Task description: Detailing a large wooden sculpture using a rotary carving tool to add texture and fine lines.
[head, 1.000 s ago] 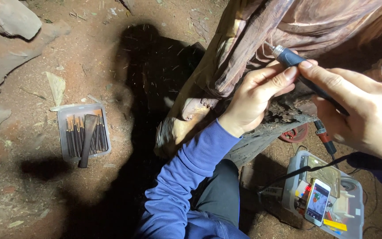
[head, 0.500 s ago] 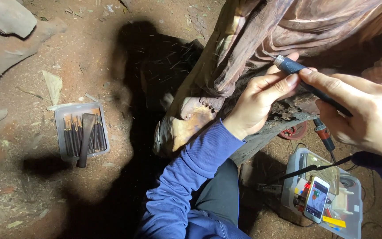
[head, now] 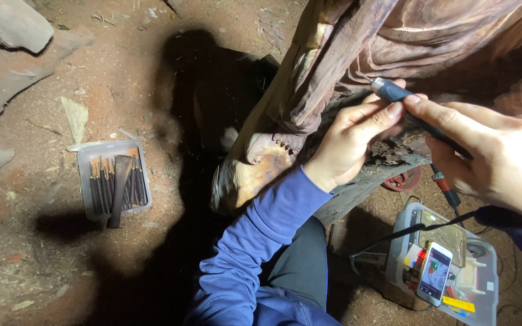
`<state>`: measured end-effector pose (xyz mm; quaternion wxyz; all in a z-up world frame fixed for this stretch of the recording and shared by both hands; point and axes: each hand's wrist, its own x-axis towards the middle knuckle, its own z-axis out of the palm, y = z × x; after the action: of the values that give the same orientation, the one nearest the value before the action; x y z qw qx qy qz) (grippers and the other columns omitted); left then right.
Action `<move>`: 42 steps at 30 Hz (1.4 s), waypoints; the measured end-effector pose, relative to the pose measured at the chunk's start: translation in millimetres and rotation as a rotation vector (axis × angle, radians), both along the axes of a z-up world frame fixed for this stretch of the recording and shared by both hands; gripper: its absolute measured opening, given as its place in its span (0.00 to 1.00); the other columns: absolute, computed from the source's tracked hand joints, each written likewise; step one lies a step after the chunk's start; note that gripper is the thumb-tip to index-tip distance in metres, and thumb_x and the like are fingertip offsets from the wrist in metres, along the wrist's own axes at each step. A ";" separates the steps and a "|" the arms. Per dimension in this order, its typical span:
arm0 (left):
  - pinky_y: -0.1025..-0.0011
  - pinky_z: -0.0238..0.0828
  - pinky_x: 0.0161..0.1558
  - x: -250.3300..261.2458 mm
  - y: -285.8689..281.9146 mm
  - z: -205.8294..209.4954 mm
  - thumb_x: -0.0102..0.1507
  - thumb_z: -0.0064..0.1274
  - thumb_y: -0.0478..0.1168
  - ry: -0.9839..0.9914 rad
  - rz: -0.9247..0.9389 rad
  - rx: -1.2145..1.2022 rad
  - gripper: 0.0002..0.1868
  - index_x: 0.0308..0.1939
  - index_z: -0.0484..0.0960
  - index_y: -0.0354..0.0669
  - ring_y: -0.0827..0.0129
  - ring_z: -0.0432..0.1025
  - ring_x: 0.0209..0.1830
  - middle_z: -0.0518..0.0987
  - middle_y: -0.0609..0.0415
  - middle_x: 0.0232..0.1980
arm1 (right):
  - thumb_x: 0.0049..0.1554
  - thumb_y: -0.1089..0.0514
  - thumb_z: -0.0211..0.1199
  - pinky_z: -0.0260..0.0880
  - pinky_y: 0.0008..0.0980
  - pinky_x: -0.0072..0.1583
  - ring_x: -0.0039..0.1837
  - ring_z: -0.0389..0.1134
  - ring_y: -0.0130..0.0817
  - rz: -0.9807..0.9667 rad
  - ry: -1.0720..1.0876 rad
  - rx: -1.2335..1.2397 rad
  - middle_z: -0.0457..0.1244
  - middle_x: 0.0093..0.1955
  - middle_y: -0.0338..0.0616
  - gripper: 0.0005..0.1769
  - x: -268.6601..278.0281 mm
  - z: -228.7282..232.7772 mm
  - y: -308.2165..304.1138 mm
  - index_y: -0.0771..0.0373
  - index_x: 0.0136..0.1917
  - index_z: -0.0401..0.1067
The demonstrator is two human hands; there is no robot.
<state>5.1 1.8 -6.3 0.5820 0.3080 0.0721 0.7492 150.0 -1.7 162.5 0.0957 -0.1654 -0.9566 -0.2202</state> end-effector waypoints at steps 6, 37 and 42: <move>0.66 0.64 0.79 7.7 -37.8 10.3 0.71 0.52 0.40 0.205 0.281 -0.026 0.17 0.60 0.80 0.32 0.61 0.67 0.74 0.74 0.46 0.69 | 0.54 0.65 0.66 0.64 0.40 0.72 0.68 0.70 0.45 0.054 0.251 -0.441 0.65 0.73 0.60 0.36 23.5 -47.8 -1.1 0.72 0.76 0.65; 0.72 0.71 0.58 17.7 -65.6 30.1 0.73 0.47 0.44 0.323 0.525 -0.299 0.21 0.68 0.75 0.40 0.73 0.69 0.55 0.78 0.51 0.58 | 0.58 0.68 0.64 0.64 0.42 0.72 0.76 0.59 0.49 0.325 1.311 -0.908 0.61 0.73 0.62 0.30 -49.7 -158.4 -24.3 0.74 0.73 0.65; 0.72 0.72 0.56 15.7 -67.1 37.1 0.73 0.48 0.44 0.325 0.523 -0.299 0.20 0.67 0.76 0.40 0.74 0.69 0.53 0.77 0.55 0.54 | 0.58 0.68 0.64 0.65 0.42 0.71 0.76 0.60 0.50 0.321 1.311 -0.910 0.61 0.73 0.63 0.32 -48.5 -165.3 -22.9 0.74 0.74 0.64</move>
<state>20.9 -65.3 30.8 0.3895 0.3057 0.3493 0.7955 101.6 -24.6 -2.8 0.5900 -0.1441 -0.7141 0.3481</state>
